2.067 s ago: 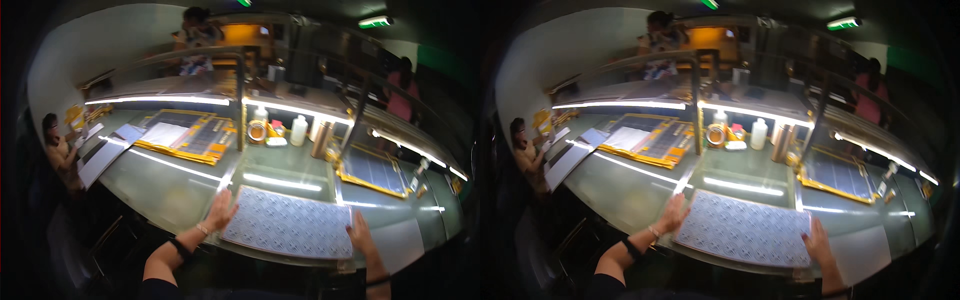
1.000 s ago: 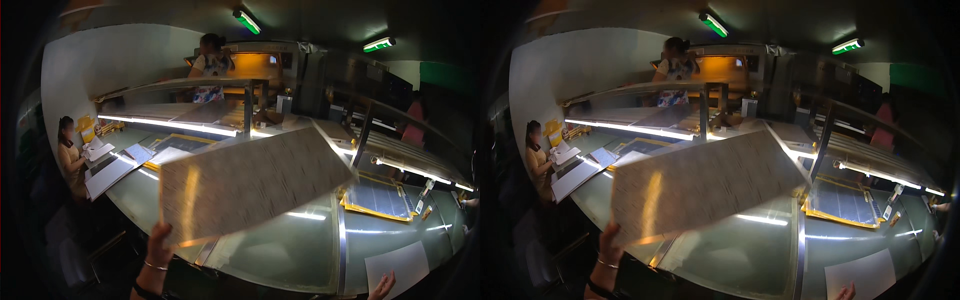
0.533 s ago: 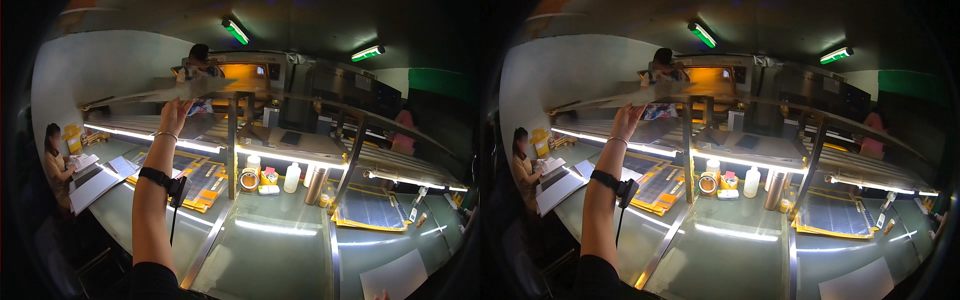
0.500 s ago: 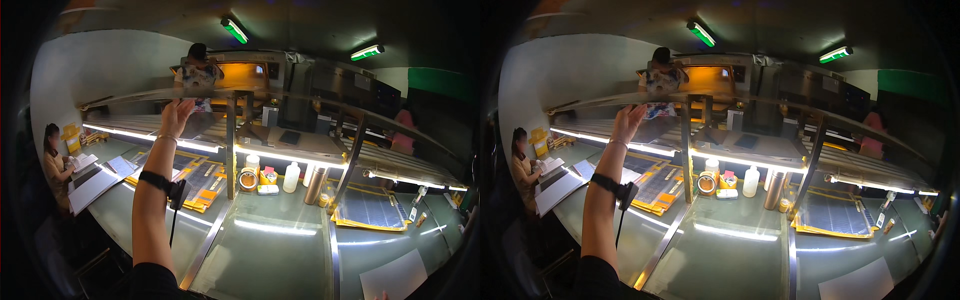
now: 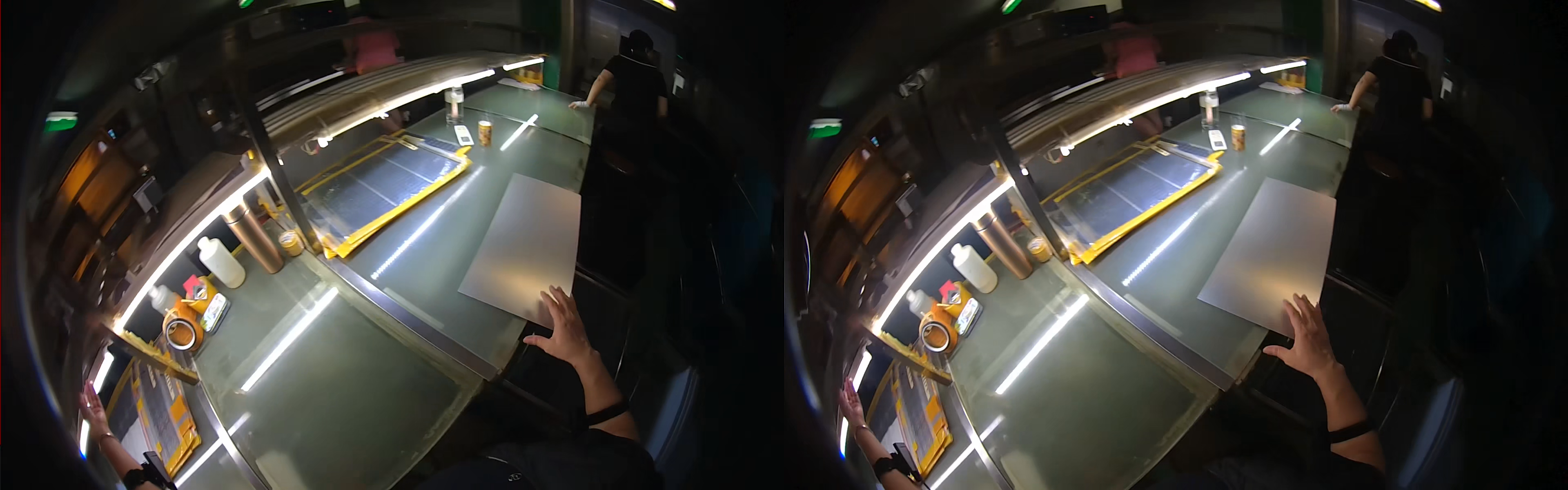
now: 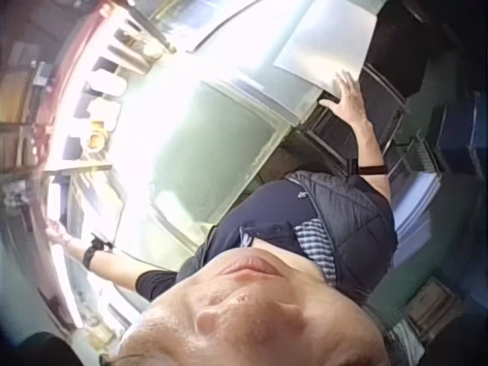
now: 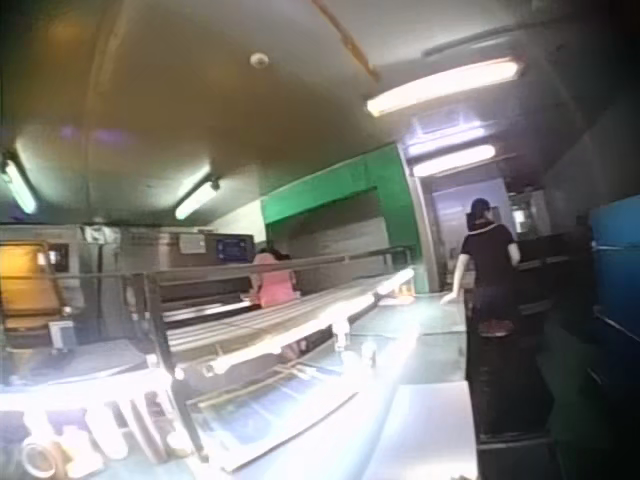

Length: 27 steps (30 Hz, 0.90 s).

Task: The person is seen handling and inspecting electronic components, specifically LED arrays and flat panels, at a workstation in a fabrication facility.

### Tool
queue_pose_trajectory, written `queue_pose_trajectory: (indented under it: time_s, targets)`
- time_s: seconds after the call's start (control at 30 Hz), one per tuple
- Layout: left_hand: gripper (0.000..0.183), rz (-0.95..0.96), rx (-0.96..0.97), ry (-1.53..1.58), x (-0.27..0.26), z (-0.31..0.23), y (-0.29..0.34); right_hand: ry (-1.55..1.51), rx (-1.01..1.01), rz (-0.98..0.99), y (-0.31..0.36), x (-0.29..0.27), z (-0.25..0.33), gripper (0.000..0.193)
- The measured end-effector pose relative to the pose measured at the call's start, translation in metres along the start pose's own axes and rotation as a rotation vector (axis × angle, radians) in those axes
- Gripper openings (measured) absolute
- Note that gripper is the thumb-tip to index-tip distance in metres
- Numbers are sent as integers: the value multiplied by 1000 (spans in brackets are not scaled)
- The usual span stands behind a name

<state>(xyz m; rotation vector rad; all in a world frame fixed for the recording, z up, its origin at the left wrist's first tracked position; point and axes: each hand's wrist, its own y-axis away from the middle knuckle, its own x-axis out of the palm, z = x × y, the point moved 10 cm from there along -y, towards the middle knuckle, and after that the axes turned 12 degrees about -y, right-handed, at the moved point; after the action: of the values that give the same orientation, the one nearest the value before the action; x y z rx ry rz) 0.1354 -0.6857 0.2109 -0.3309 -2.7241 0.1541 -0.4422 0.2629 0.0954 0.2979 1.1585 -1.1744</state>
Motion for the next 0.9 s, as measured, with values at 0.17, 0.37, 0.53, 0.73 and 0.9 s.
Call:
queue_pose_trajectory:
  time_s: [0.17, 0.37, 0.53, 0.73, 0.9]
  targets:
    - [40, 384, 248, 13, 34, -21, -17, 124, 244, 70, 38, -6, -52, 79]
    - [26, -52, 291, -143, -76, 37, 175, 263, 121, 20, 20, 15, 5, 58]
    - [26, -193, -101, 42, -98, 98, 454, 275, 95, 16, 20, 30, -37, 34]
    - [52, -477, -206, -9, -86, 114, 677, 427, 12, 65, -11, -13, -34, 38]
    - [47, -494, -214, -75, -102, 112, 704, 463, -226, -260, -59, -175, -8, 31]
